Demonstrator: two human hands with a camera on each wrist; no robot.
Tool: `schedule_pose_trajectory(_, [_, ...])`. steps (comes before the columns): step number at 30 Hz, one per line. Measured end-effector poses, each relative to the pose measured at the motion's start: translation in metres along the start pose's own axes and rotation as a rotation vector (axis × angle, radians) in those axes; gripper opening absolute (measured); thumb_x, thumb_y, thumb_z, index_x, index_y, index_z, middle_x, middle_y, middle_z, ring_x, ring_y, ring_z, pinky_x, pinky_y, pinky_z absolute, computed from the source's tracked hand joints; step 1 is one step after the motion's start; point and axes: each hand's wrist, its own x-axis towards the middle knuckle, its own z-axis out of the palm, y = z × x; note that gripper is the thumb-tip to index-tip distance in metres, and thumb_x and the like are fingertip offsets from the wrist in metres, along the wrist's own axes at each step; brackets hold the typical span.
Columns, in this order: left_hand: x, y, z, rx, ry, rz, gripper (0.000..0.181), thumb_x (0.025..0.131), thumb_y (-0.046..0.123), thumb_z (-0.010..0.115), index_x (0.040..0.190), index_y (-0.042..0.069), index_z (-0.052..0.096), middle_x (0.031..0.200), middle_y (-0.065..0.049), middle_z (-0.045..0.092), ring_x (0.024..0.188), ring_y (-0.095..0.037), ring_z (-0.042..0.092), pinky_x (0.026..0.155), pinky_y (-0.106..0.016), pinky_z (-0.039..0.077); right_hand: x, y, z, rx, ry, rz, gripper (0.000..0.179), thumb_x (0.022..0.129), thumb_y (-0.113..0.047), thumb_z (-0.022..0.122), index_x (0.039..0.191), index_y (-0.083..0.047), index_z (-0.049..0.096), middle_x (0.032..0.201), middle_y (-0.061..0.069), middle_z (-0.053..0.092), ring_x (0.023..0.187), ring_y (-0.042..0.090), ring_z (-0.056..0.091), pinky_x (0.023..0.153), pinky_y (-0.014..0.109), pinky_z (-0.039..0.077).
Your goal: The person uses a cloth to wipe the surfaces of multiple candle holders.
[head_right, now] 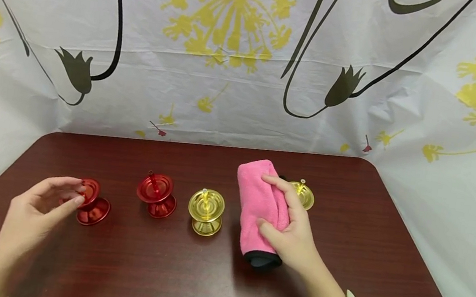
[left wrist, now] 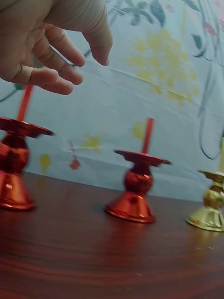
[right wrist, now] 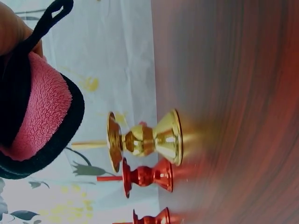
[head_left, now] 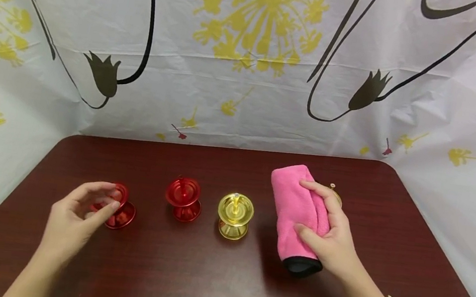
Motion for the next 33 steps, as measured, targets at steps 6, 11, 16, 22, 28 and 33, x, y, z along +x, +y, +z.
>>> schedule_pose_trajectory(6, [0.001,0.0,0.024,0.113,-0.115,0.003,0.034,0.089,0.01,0.074,0.121,0.01,0.064,0.102,0.018,0.069,0.088,0.008,0.063,0.063,-0.016,0.052,0.004,0.0,0.014,0.012,-0.047,0.035,0.07,0.076,0.018,0.062,0.141,-0.002,0.044,0.144,0.002,0.046,0.111,0.013,0.052,0.08,0.018,0.055])
schedule_pose_trajectory(11, [0.004,-0.004,0.045,0.114,-0.206,-0.088,0.044,0.089,0.017,0.075,0.129,0.01,0.059,0.117,-0.009,0.069,0.1,-0.001,0.064,0.071,-0.018,0.053,0.006,-0.003,0.026,0.056,-0.085,0.054,0.07,0.076,0.018,0.062,0.14,-0.002,0.043,0.138,0.003,0.048,0.104,0.014,0.057,0.077,0.021,0.057])
schedule_pose_trajectory(16, [0.008,-0.011,0.062,0.121,-0.288,-0.184,0.057,0.088,0.019,0.076,0.138,0.007,0.052,0.127,-0.017,0.065,0.116,-0.026,0.063,0.096,-0.038,0.053,0.008,-0.005,0.038,0.107,-0.122,0.055,0.07,0.077,0.019,0.062,0.14,-0.003,0.043,0.133,0.004,0.049,0.098,0.014,0.06,0.074,0.024,0.058])
schedule_pose_trajectory(22, [0.016,-0.025,0.074,0.105,-0.375,-0.261,0.067,0.087,0.023,0.077,0.144,0.009,0.046,0.135,-0.016,0.061,0.121,-0.03,0.059,0.104,-0.049,0.046,0.01,-0.005,0.051,0.121,-0.152,0.02,0.068,0.077,0.017,0.062,0.139,-0.004,0.045,0.126,0.005,0.053,0.092,0.017,0.061,0.07,0.026,0.058])
schedule_pose_trajectory(28, [0.025,-0.039,0.082,-0.008,-0.471,-0.367,0.071,0.088,0.024,0.077,0.147,0.012,0.041,0.14,-0.014,0.056,0.101,-0.019,0.062,0.081,-0.027,0.05,0.013,-0.008,0.058,0.16,-0.173,0.023,0.068,0.077,0.017,0.062,0.139,-0.005,0.045,0.123,0.007,0.053,0.092,0.017,0.061,0.069,0.028,0.058])
schedule_pose_trajectory(33, [0.031,-0.044,0.088,-0.031,-0.479,-0.385,0.064,0.085,0.02,0.078,0.142,0.014,0.049,0.118,-0.012,0.061,0.083,-0.018,0.055,0.065,-0.025,0.047,0.015,-0.01,0.06,0.169,-0.173,0.019,0.067,0.077,0.016,0.062,0.139,-0.004,0.045,0.122,0.007,0.053,0.091,0.018,0.061,0.069,0.028,0.058])
